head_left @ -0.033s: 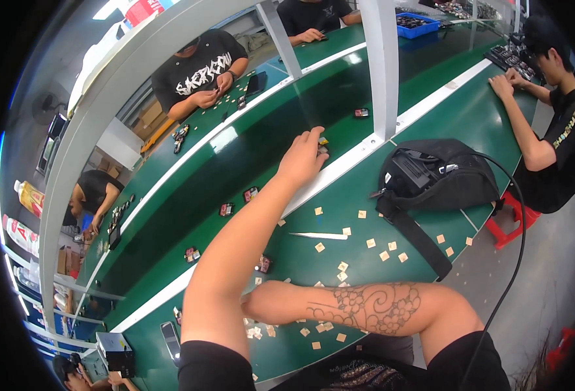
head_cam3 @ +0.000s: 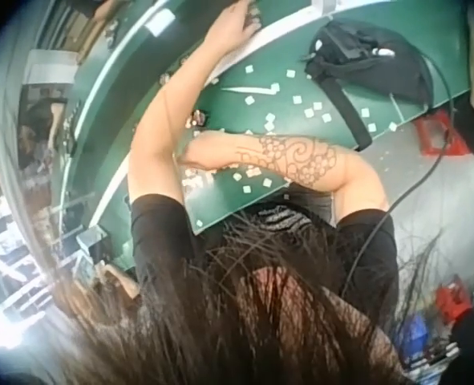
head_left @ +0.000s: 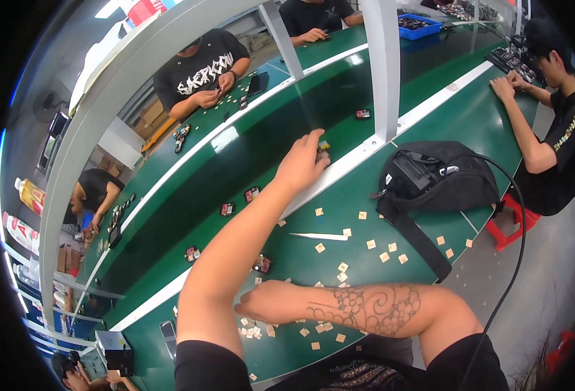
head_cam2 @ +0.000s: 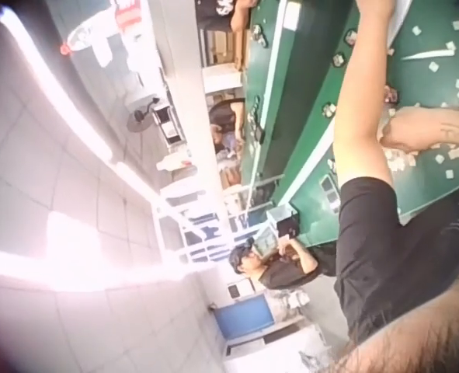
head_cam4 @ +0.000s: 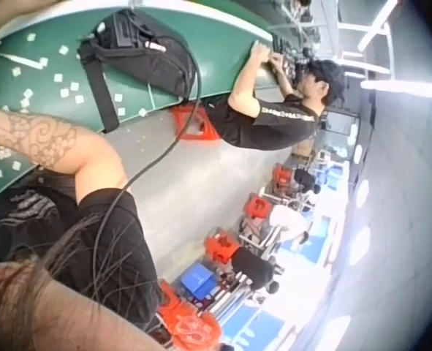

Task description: Assemble small electronic components by attaching small yellow tabs to electronic parts.

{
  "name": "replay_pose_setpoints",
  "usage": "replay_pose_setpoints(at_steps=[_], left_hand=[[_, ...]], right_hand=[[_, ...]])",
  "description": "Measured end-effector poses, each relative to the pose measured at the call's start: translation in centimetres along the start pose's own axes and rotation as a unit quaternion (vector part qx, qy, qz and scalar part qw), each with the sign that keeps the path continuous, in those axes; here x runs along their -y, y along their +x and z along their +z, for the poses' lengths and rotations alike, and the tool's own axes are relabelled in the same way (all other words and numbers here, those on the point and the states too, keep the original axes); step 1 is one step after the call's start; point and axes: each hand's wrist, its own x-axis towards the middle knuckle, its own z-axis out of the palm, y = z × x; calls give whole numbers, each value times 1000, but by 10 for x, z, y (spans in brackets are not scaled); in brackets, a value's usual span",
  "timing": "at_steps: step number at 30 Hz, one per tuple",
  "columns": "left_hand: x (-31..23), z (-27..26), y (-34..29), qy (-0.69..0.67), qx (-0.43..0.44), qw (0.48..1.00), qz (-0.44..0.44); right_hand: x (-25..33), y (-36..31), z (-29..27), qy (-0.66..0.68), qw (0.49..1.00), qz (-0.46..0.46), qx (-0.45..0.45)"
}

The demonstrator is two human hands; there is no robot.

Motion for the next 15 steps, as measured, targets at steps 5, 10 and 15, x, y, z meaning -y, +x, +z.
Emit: replay_pose_setpoints(at_steps=[5, 10, 15], left_hand=[[-17, -56, -119, -114, -28, 992, 53], [19, -69, -266, -214, -155, 964, -24], [11, -72, -364, -200, -175, 953, -146]], right_hand=[[-14, -1, 14, -34, 999, -1, -26], [-2, 1, 13, -10, 1000, -1, 13], [9, -7, -15, -17, 997, 45, 67]])
